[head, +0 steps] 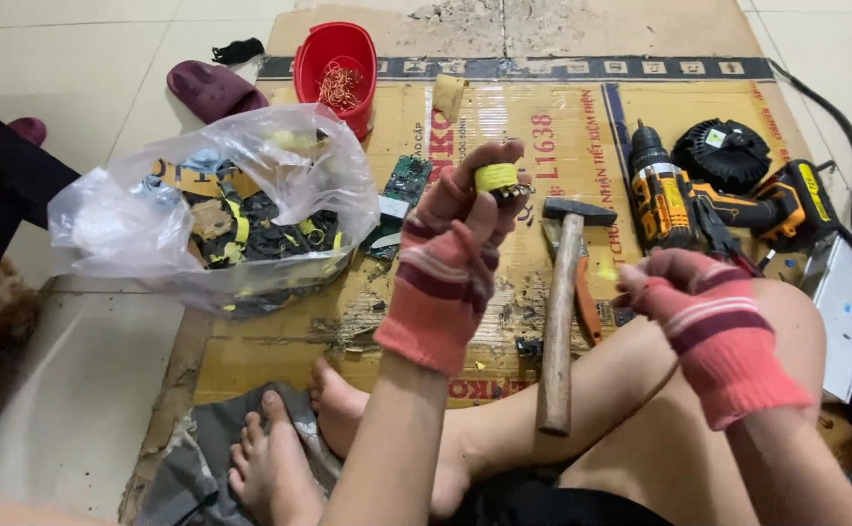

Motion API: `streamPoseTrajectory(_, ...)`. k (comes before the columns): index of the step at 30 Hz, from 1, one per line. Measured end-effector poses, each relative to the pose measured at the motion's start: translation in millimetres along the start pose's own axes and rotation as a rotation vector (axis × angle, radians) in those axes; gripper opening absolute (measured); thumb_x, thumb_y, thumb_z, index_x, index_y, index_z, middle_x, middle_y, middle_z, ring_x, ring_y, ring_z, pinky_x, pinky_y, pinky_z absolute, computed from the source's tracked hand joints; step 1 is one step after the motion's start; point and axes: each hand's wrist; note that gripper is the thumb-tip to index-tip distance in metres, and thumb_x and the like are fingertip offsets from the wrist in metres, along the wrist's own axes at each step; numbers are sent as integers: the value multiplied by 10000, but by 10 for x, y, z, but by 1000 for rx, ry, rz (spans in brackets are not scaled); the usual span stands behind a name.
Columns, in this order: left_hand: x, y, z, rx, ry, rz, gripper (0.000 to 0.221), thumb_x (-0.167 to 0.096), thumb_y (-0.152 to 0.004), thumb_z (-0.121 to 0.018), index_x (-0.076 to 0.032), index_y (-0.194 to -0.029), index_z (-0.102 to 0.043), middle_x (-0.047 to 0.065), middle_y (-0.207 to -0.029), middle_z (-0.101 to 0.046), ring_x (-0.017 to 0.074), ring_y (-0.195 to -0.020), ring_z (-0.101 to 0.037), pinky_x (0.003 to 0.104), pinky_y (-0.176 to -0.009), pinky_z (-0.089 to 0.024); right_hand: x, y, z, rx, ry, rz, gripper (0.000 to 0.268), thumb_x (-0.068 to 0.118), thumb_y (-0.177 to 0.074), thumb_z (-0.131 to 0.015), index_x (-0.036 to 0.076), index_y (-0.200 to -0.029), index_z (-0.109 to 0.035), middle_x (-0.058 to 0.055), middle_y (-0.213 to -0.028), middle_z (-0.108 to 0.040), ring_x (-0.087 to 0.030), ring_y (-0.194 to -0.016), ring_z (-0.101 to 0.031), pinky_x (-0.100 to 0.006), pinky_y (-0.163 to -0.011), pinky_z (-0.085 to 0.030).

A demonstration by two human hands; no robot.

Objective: The person is wrapping yellow insulation tape around a small electronic component, likely a transformer, using a hammer handle as a support while sitting on the floor.

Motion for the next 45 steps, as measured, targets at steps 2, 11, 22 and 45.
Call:
streamPoseTrajectory(2,-83,3,39,-16,-92,7,335,-104,-1057,-656,-60,-1387,-613,124,-1465,-591,232,-1220,-656,329,-1087,-538,163,-2,-159,-8,27,-9,147,55,-909,-728,6,-1046,-705,-170,-912,-756,-252,-788,-696,-359,-756,-606)
streamPoseTrajectory(11,-747,193,1052,-857,-108,37,267,-223,-936,-738,-212,-1198,-692,129,-1094,-729,214,-810,-692,203,-545,-387,818,-491,-1676,234,262,450,252,224,-847,-691,210,-1073,-803,-108,-945,-769,-258,-930,-730,-392,-858,-585)
streamPoseTrajectory(22,-1448,211,601,-1252,-305,66,405,-618,-951,-585,-223,-877,-636,79,-808,-782,31,-336,-471,75,-261,-266,1016,-571,-3218,633,657,627,359,347,-862,-632,228,-1177,-761,-73,-1043,-781,-261,-1080,-718,-404,-968,-577)
streamPoseTrajectory(45,-618,-343,-753,-270,-830,519,693,17,-681,-875,-29,-1330,-635,89,-1023,-551,109,-812,-589,217,-756,-668,739,208,-541,90,-767,20,336,256,-960,-693,73,-1240,-662,-169,-753,-634,-206,-568,-649,-140,-320,-393)
Point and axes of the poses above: each hand's wrist, its own y-axis away from the middle knuckle, its own z-axis out of the back of the hand, x = y × z
